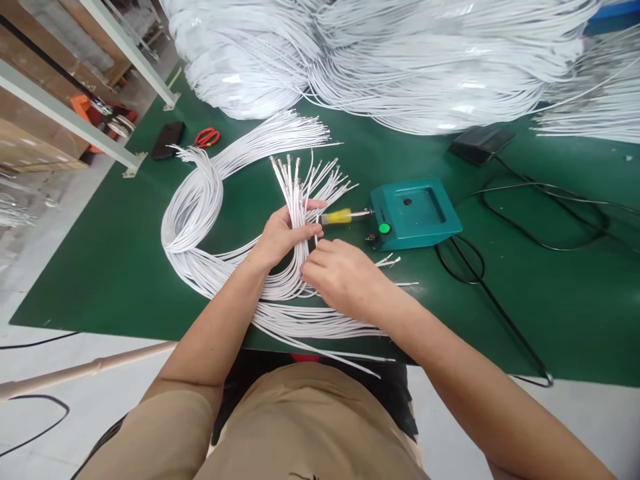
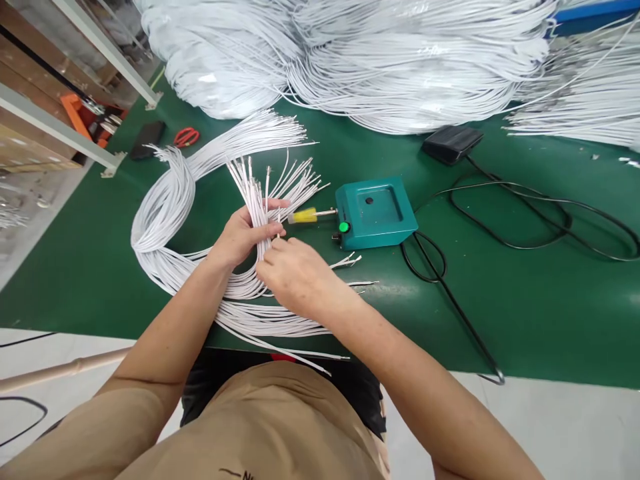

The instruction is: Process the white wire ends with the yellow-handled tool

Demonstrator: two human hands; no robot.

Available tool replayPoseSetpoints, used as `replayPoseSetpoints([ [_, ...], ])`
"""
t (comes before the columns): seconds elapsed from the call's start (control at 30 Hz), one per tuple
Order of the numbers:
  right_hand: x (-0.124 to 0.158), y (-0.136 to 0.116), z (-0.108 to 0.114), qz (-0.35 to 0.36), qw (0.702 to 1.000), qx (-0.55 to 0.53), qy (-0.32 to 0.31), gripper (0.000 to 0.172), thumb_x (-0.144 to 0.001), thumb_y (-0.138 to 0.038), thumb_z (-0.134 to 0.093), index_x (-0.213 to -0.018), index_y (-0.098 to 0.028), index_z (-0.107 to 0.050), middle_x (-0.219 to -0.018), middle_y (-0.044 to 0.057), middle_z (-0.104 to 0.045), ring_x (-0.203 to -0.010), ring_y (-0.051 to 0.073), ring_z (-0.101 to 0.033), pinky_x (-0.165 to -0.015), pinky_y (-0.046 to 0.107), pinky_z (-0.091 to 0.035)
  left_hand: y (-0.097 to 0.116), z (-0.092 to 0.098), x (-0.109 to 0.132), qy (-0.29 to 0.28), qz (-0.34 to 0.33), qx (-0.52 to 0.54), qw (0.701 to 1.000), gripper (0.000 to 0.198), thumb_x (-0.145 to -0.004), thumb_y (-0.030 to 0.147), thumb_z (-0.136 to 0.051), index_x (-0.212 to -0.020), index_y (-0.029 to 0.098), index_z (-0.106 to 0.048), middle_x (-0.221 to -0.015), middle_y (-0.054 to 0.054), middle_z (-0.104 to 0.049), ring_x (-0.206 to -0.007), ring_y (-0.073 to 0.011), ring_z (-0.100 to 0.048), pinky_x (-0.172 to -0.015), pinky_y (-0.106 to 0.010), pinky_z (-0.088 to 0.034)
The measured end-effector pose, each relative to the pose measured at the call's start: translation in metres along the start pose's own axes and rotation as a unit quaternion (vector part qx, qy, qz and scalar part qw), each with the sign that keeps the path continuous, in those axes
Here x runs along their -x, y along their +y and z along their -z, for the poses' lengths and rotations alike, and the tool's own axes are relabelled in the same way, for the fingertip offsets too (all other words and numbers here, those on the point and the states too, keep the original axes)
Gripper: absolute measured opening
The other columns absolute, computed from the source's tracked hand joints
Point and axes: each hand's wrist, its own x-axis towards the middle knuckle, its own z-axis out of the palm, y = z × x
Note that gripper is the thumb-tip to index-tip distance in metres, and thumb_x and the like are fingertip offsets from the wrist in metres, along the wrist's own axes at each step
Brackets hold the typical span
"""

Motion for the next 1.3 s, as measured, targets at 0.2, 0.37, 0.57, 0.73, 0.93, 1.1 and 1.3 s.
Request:
replayPoseSetpoints([
  [0.2,-0.003,-0.01,-0.002,0.021,0.998,0.054,-0.032,0.023,-0.088,-0.006,-0.047,-0.081,-0.014,-0.068,-0.078,0.01,-0.069,-0.084,0.025,-0.058,-0.077,0.039,-0.042,-0.002,-0.001,-0.001,-0.007,-0.01,0.036,0.999,0.049,-0.067,0.029,-0.083,-0.11,0.017,-0.063,-0.107,-0.007,-0.073,-0.072,-0.0116,-0.067,-0.077,-0.028,-0.055],
  [0.37,-0.005,-0.016,-0.003,-0.008,0.992,0.072,-0.103,0.019,-0.084,-0.006,-0.053,-0.082,-0.012,-0.071,-0.079,0.011,-0.069,-0.087,0.026,-0.057,-0.075,0.039,-0.042,-0.006,0.002,-0.001,-0.005,-0.011,0.039,0.999,0.052,-0.065,0.029,-0.084,-0.112,0.017,-0.063,-0.093,-0.003,-0.072,-0.072,-0.0117,-0.067,-0.077,-0.027,-0.054],
  [0.57,-0.002,-0.035,0.002,-0.094,0.973,0.003,-0.209,0.017,-0.078,-0.002,-0.057,-0.084,-0.012,-0.069,-0.077,0.01,-0.068,-0.08,0.024,-0.061,-0.065,0.034,-0.041,-0.005,0.0,-0.001,0.001,0.033,0.043,0.999,0.044,-0.069,0.036,-0.082,-0.106,0.016,-0.069,-0.101,-0.008,-0.074,-0.089,-0.0168,-0.07,-0.078,-0.027,-0.052],
  [0.73,-0.001,-0.025,0.02,-0.142,0.948,-0.108,-0.264,0.01,-0.084,-0.01,-0.06,-0.081,-0.013,-0.07,-0.076,0.009,-0.07,-0.061,0.018,-0.062,-0.052,0.03,-0.035,-0.007,0.002,-0.003,0.026,0.052,0.027,0.998,0.038,-0.067,0.033,-0.084,-0.101,0.019,-0.076,-0.091,-0.002,-0.072,-0.073,-0.0077,-0.06,-0.075,-0.021,-0.047],
  [0.93,-0.026,0.046,0.031,-0.351,0.896,-0.251,0.102,0.012,-0.086,-0.027,-0.061,-0.081,-0.018,-0.067,-0.063,-0.001,-0.062,-0.056,0.012,-0.056,-0.056,0.025,-0.042,-0.009,0.004,-0.004,0.026,0.033,0.033,0.999,0.045,-0.061,0.031,-0.087,-0.103,0.018,-0.075,-0.081,0.001,-0.07,-0.071,-0.0093,-0.059,-0.077,-0.024,-0.048],
  [1.1,-0.044,0.07,0.017,-0.365,0.817,-0.404,0.188,0.017,-0.078,-0.033,-0.069,-0.073,-0.018,-0.061,-0.059,-0.004,-0.056,-0.051,0.009,-0.048,-0.05,0.024,-0.041,-0.008,0.0,-0.002,0.043,0.027,0.009,0.999,0.048,-0.059,0.032,-0.088,-0.101,0.015,-0.072,-0.079,-0.001,-0.071,-0.071,-0.0133,-0.065,-0.077,-0.028,-0.053],
  [1.3,-0.039,0.073,0.023,-0.368,0.794,-0.459,0.152,0.021,-0.078,-0.032,-0.072,-0.067,-0.018,-0.061,-0.054,-0.004,-0.051,-0.052,0.01,-0.047,-0.052,0.026,-0.042,-0.006,-0.01,0.003,0.036,0.009,0.063,0.997,0.043,-0.069,0.042,-0.081,-0.097,0.015,-0.066,-0.081,-0.005,-0.074,-0.078,-0.0181,-0.072,-0.078,-0.031,-0.058],
])
